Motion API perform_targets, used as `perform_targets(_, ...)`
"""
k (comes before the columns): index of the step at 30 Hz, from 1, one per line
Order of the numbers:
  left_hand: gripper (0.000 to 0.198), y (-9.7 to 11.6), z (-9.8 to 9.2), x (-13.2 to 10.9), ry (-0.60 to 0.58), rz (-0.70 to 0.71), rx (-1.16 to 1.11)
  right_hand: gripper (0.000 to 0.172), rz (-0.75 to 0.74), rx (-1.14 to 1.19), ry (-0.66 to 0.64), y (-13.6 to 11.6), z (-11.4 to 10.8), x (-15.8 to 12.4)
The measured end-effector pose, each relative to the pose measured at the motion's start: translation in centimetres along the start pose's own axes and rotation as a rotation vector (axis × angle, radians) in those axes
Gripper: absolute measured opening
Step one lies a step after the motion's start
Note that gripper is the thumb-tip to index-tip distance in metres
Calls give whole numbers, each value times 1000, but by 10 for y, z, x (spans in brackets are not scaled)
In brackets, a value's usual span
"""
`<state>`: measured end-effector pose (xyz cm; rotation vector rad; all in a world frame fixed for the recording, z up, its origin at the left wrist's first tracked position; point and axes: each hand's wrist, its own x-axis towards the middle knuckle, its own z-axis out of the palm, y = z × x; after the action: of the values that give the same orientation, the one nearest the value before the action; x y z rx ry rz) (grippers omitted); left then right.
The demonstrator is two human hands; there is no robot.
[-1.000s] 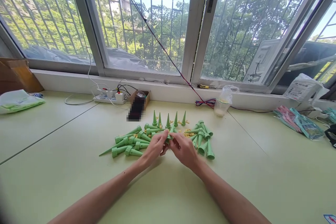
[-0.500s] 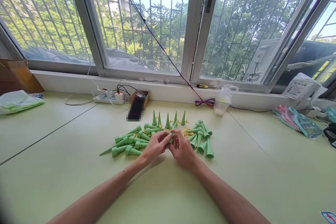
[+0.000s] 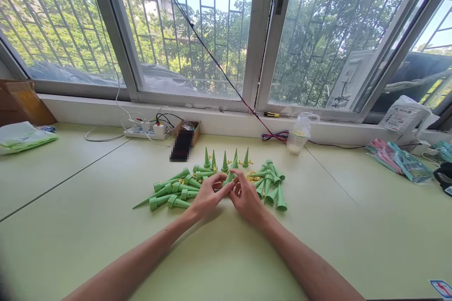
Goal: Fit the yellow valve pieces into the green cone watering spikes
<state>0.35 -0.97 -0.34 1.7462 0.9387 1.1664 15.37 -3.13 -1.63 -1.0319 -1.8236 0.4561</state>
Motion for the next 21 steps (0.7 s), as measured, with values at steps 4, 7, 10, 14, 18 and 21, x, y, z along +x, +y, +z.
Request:
perform_targets(4, 32, -1, -1, 0, 8, 31, 56, 48, -4, 4, -5, -3, -2, 1)
perform_targets(7, 30, -1, -1, 1, 18, 36, 56, 50, 3, 14, -13, -4, -4, 1)
perform_targets(10, 30, 0, 0, 2, 31, 9, 20, 50, 17, 16, 2, -3, -4, 0)
perform_targets(14, 30, 0, 2, 3, 60, -31, -34, 42, 33, -35, 69, 0, -3, 1)
perform_targets(18, 29, -3, 2, 3, 100, -47, -48, 28, -2, -183, 117, 6, -5, 4)
perform_targets(21, 28, -4, 2, 3, 121, -48, -64, 22, -45, -294, 105, 11, -8, 6)
